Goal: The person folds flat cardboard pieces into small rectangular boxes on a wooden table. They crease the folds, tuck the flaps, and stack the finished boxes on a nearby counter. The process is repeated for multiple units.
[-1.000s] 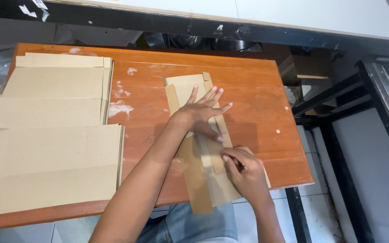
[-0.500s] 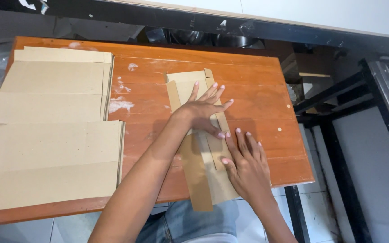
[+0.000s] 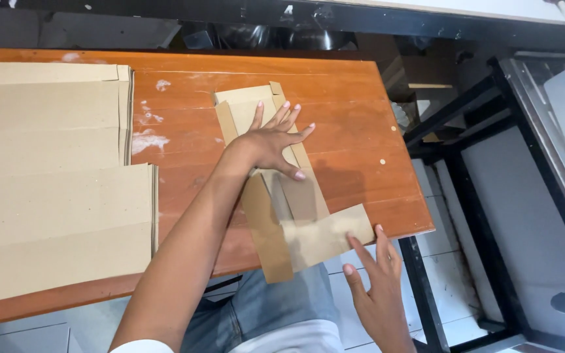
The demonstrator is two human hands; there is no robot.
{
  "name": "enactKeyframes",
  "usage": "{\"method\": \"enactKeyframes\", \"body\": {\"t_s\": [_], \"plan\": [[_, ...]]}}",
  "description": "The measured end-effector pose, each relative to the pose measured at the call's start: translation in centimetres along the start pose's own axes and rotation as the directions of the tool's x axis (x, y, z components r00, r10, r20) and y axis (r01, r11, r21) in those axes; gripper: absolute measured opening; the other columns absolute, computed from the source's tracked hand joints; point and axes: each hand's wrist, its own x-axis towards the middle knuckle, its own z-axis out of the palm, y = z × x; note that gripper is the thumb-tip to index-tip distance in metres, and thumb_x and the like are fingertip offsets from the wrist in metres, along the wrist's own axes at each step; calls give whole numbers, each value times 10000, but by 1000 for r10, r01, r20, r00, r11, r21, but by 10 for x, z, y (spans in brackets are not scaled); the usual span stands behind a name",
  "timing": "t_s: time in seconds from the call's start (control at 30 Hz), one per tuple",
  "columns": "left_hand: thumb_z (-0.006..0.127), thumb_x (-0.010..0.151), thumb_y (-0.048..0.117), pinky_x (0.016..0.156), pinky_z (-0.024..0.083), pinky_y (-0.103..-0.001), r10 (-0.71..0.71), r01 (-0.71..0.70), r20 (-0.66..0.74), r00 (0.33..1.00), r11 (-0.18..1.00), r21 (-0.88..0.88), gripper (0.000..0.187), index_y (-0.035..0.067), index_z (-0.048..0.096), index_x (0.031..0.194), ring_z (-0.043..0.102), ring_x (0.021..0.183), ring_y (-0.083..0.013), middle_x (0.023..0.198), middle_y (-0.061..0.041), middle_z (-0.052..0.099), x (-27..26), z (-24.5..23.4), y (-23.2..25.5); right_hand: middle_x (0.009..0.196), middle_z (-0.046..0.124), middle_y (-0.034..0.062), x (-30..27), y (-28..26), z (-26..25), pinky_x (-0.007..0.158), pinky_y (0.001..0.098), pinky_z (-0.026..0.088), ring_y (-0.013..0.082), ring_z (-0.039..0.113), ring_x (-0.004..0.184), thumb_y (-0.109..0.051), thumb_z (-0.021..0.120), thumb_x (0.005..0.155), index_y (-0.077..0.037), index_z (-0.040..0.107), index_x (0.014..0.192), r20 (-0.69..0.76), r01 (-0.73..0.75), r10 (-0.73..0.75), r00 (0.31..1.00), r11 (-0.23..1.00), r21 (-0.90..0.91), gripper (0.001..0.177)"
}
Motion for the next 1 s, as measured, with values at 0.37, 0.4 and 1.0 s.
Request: {"method": "enactKeyframes", "body": {"t_s": [0.37,0.4,1.0], "plan": [[659,758,735,1137,-295,-573,16,-16,28,999,1000,26,1193,357,-30,1656,-356,1529,-214,1707,-99,-276,1,0,-2,1531,524,230,2,-28,20,1033,371,543,288,672,1148,-56,681,862,-50,423,1464,-413,134,277,867,669,731,655],[657,748,744,1136,-293,-579,26,-27,13,1000,999,29,1204,350,-29,1657,-351,1529,-221,1707,-110,-268,2,-2,-3,1563,477,261,8,-30,20,1031,381,539,293,679,1099,-58,688,861,-68,380,1470,-451,200,276,849,622,757,683],[535,1087,425,1321,295,-418,-178,-727,-905,386,546,-417,550,72,489,1507,335,1571,-248,1619,-124,434,-125,4,27,1465,611,65,22,23,68,1187,528,359,303,509,1434,-372,731,927,-132,669,1301,-282,682,-690,666,717,-144,449]]}}
